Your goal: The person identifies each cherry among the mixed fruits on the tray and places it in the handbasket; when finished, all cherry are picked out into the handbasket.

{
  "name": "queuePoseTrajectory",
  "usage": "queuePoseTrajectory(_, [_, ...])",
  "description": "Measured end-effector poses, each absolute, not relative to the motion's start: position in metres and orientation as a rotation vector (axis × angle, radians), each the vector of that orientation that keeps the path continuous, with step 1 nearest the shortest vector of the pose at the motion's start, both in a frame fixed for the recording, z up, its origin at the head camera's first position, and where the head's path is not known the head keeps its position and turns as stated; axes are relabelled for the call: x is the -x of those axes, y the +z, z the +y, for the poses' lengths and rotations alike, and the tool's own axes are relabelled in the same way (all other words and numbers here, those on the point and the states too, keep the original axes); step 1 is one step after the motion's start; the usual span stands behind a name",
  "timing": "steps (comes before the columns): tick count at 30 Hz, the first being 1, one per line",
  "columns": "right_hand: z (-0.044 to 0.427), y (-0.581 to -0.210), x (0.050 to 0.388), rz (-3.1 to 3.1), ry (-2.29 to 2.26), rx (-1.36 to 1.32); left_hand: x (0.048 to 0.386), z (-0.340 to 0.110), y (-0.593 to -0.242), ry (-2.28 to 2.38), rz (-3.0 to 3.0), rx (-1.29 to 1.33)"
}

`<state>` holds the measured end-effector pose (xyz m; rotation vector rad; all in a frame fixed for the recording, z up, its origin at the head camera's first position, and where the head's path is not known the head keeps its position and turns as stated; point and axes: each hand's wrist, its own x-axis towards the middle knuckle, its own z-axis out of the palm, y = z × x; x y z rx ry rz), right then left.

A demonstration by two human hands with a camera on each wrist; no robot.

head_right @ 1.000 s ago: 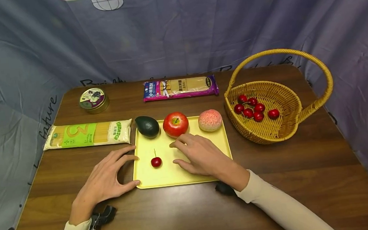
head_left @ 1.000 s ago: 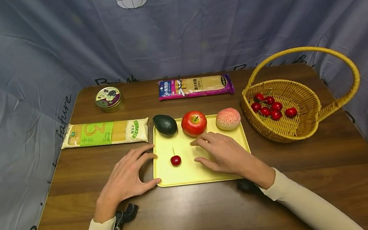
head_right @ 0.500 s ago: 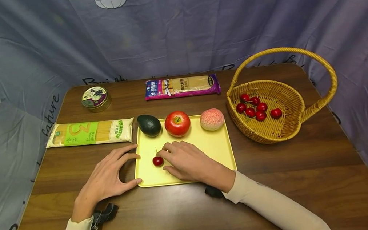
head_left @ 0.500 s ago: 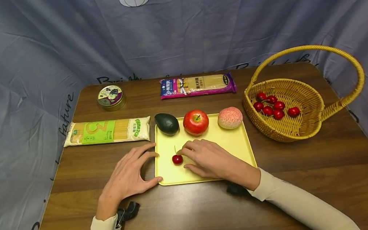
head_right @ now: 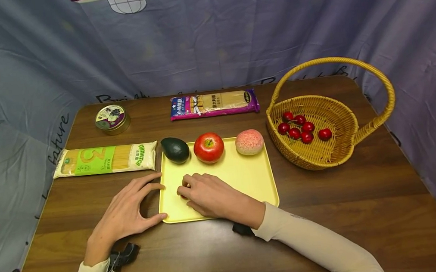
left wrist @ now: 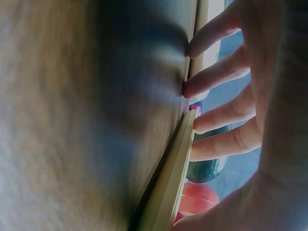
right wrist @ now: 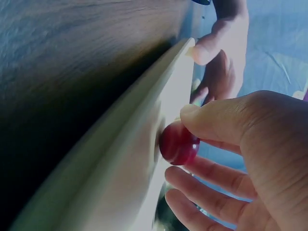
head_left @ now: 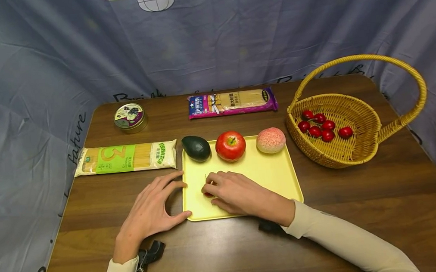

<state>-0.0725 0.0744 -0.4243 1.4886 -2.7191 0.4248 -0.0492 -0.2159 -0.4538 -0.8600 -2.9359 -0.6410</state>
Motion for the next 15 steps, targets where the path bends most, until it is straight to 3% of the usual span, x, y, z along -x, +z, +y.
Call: queuePoseTrajectory(15, [0.083,-0.425,0.071,-2.716,0.462,-1.444,0.049,-0.216,-0.455,-0.642,-2.923,0.864])
